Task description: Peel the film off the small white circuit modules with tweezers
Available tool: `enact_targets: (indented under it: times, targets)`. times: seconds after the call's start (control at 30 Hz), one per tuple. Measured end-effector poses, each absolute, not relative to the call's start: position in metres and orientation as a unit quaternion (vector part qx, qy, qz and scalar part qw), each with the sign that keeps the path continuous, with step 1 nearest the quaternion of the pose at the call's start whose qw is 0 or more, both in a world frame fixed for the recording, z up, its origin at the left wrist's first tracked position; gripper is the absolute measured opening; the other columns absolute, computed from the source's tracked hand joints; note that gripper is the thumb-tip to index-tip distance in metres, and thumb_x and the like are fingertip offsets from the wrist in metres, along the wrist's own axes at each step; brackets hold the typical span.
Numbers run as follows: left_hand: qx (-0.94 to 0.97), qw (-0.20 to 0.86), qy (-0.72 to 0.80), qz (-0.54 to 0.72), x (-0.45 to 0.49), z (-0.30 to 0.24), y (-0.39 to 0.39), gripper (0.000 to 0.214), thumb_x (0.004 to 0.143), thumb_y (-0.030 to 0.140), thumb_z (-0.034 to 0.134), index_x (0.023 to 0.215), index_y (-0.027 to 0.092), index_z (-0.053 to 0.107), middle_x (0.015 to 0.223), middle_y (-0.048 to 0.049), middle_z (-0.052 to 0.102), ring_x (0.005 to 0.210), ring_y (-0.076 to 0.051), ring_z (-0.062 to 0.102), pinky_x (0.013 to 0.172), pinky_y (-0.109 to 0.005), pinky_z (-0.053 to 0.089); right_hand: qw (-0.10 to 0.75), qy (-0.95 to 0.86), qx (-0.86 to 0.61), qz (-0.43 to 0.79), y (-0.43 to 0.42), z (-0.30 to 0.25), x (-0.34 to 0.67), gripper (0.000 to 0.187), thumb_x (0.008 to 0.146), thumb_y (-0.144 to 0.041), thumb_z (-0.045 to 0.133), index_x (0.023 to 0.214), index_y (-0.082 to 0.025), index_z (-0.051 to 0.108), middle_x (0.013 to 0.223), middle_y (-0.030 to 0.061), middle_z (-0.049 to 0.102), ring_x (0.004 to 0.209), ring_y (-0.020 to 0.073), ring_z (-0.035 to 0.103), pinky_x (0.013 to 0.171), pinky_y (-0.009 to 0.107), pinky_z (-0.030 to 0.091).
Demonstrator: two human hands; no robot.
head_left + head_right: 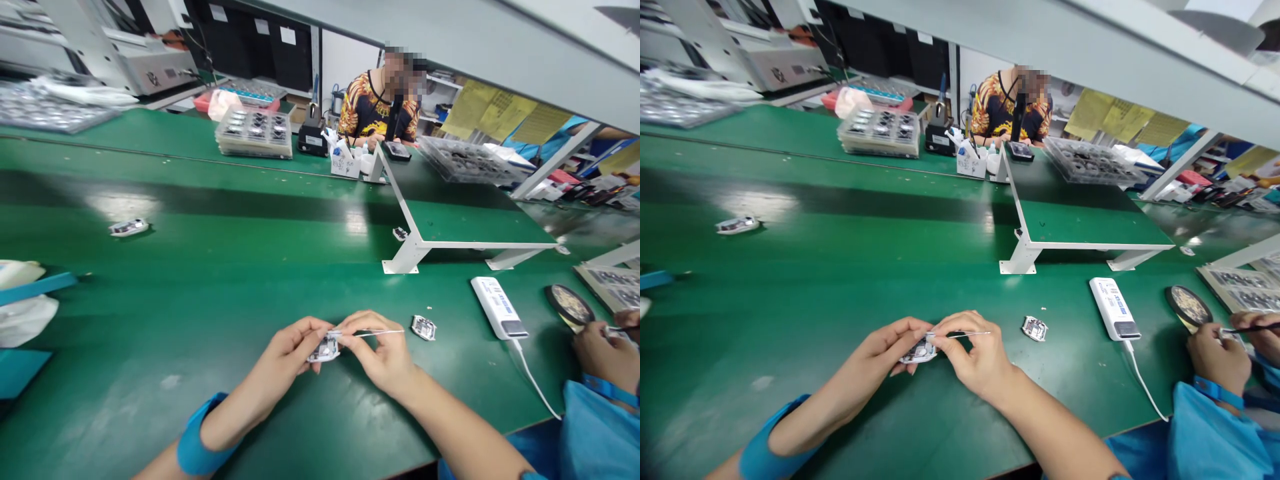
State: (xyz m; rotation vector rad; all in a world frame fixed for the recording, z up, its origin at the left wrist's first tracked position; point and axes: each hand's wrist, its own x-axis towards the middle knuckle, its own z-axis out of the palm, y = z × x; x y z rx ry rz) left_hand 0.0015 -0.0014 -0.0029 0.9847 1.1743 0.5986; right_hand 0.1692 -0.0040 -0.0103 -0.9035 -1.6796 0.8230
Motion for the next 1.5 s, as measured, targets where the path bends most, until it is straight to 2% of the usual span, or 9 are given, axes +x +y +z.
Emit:
enact_targets:
  times: [0.23, 0.5, 0.83, 1.1, 1.27, 1.5]
  targets:
    - [0.409, 0.696, 0.526, 0.266, 0.0000, -0.0062, -0.0002, 0.046, 0.071, 0.054, 0.058, 0.092, 0.013, 0.057, 0.070, 0.0025, 0.053, 0.055, -0.001, 0.043, 0.052, -0.010, 0.035, 0.501, -0.647, -0.399, 0.413, -0.0033, -0.0097, 0.1701, 0.003, 0.082, -0.020, 0.065, 0.083, -0.016, 0.065, 0.084, 0.0063, 0.068, 0.077, 0.0157, 0.067, 0.069, 0.027, 0.055]
    - [0.414, 0.694, 0.523, 0.270, 0.0001, -0.0055, -0.0004, 0.044, 0.071, 0.053, 0.057, 0.090, 0.014, 0.057, 0.071, 0.0013, 0.055, 0.056, -0.002, 0.043, 0.052, -0.011, 0.035, 0.515, -0.616, -0.406, 0.436, -0.0021, -0.0167, 0.1695, 0.003, 0.082, -0.019, 0.065, 0.081, -0.016, 0.064, 0.083, 0.0050, 0.069, 0.077, 0.0153, 0.068, 0.070, 0.026, 0.055]
    - [0.405, 0.700, 0.519, 0.277, -0.0005, -0.0036, -0.0009, 0.042, 0.073, 0.049, 0.058, 0.096, 0.015, 0.058, 0.071, 0.0026, 0.051, 0.057, -0.001, 0.042, 0.053, -0.010, 0.034, 0.518, -0.673, -0.383, 0.363, -0.0038, -0.0135, 0.1692, 0.003, 0.082, -0.015, 0.064, 0.084, -0.018, 0.065, 0.084, 0.0056, 0.070, 0.082, 0.0168, 0.068, 0.078, 0.031, 0.054]
    - [0.445, 0.691, 0.505, 0.263, -0.0024, -0.0007, -0.0026, 0.045, 0.076, 0.049, 0.055, 0.106, 0.015, 0.054, 0.081, 0.0003, 0.054, 0.062, -0.002, 0.045, 0.054, -0.011, 0.035, 0.537, -0.619, -0.401, 0.409, -0.0025, -0.0167, 0.1685, 0.004, 0.084, -0.020, 0.062, 0.082, -0.016, 0.063, 0.082, 0.0056, 0.070, 0.076, 0.0161, 0.068, 0.070, 0.028, 0.055]
    - [0.444, 0.686, 0.507, 0.275, -0.0021, -0.0045, -0.0026, 0.044, 0.076, 0.047, 0.056, 0.105, 0.014, 0.054, 0.083, 0.0003, 0.054, 0.063, -0.002, 0.046, 0.057, -0.012, 0.037, 0.526, -0.643, -0.407, 0.380, -0.0037, -0.0175, 0.1681, 0.001, 0.083, -0.017, 0.063, 0.083, -0.017, 0.064, 0.083, 0.0052, 0.071, 0.080, 0.0169, 0.068, 0.077, 0.031, 0.054]
    - [0.423, 0.679, 0.517, 0.304, 0.0009, -0.0031, -0.0020, 0.037, 0.076, 0.045, 0.056, 0.096, 0.014, 0.057, 0.072, 0.0023, 0.050, 0.059, -0.002, 0.042, 0.053, -0.012, 0.034, 0.558, -0.648, -0.370, 0.363, -0.0042, -0.0161, 0.1647, 0.005, 0.081, -0.013, 0.065, 0.084, -0.017, 0.065, 0.086, 0.0063, 0.071, 0.083, 0.0179, 0.069, 0.079, 0.031, 0.055]
